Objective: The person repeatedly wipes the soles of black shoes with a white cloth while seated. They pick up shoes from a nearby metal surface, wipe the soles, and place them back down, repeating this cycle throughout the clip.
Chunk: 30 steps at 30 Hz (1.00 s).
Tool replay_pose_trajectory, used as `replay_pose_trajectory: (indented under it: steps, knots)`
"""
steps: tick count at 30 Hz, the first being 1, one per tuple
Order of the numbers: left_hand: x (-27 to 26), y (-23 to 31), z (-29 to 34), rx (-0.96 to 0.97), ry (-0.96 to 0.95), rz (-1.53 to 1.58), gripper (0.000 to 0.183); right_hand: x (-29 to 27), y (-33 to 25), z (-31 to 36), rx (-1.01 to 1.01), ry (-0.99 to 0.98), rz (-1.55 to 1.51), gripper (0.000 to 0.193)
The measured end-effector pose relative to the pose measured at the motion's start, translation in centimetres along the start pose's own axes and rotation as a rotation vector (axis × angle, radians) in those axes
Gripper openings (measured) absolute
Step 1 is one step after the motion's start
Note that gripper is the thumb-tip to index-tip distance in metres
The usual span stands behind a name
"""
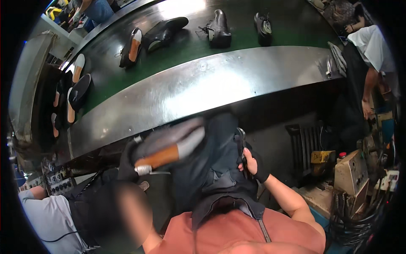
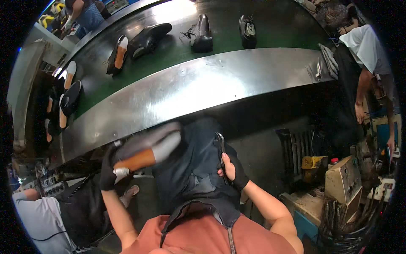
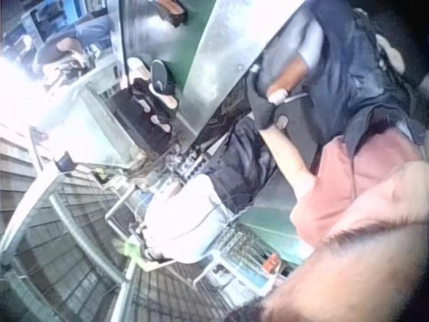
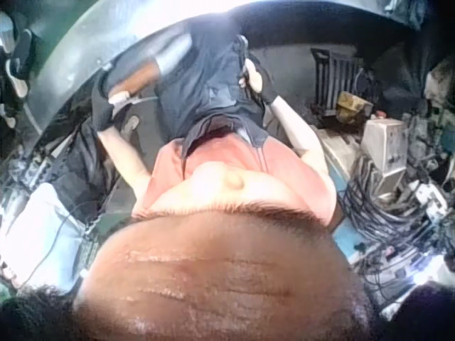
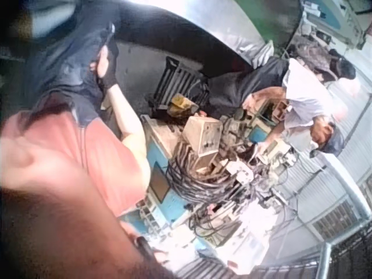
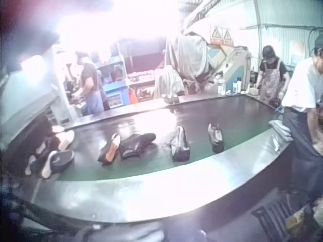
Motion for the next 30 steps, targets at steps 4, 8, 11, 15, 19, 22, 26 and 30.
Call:
replay_pose_trajectory:
  steps: [4,8,11,15,19,22,26,30]
  knots:
    - [5.3,-1.3,0.2,0.234,-0.057,-0.345,0.062,1.1,-2.4,2.4,-0.098,-0.062,0.018,0.055]
    - [12.2,-4.4,-4.0,0.410,-0.008,-0.113,0.036,4.3,-3.7,4.7,-0.172,-0.137,0.053,0.050]
    - [13.5,-3.9,-7.4,0.304,-0.006,-0.110,0.018,7.3,-4.6,7.7,-0.125,-0.232,0.198,0.047]
    - [12.8,-5.4,-8.4,0.102,-0.069,0.314,0.027,8.9,-4.5,7.8,-0.133,-0.403,0.304,0.044]
    - [13.5,-6.9,-8.4,0.324,0.010,0.369,0.039,10.3,-4.1,4.1,-0.299,-0.494,0.214,0.043]
    - [13.3,-7.8,-8.4,0.399,-0.022,0.343,0.042,10.4,-4.0,3.4,-0.041,-0.592,0.027,0.050]
    - [14.0,-5.7,-6.8,0.344,-0.020,0.382,0.054,10.6,-5.6,4.0,0.037,-0.640,-0.008,0.046]
    - [13.4,-6.8,-7.0,0.441,0.021,0.247,0.049,12.0,-4.1,4.0,0.014,-0.357,0.312,0.042]
Point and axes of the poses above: each hand's wrist, its own z-axis away from the middle knuckle, its own x-axis out of the palm, y = z × x, the point moved 3 cm from there along -z, towards the middle knuckle, and after that the axes turned 10 degrees about -y, right-handed, at the moved point
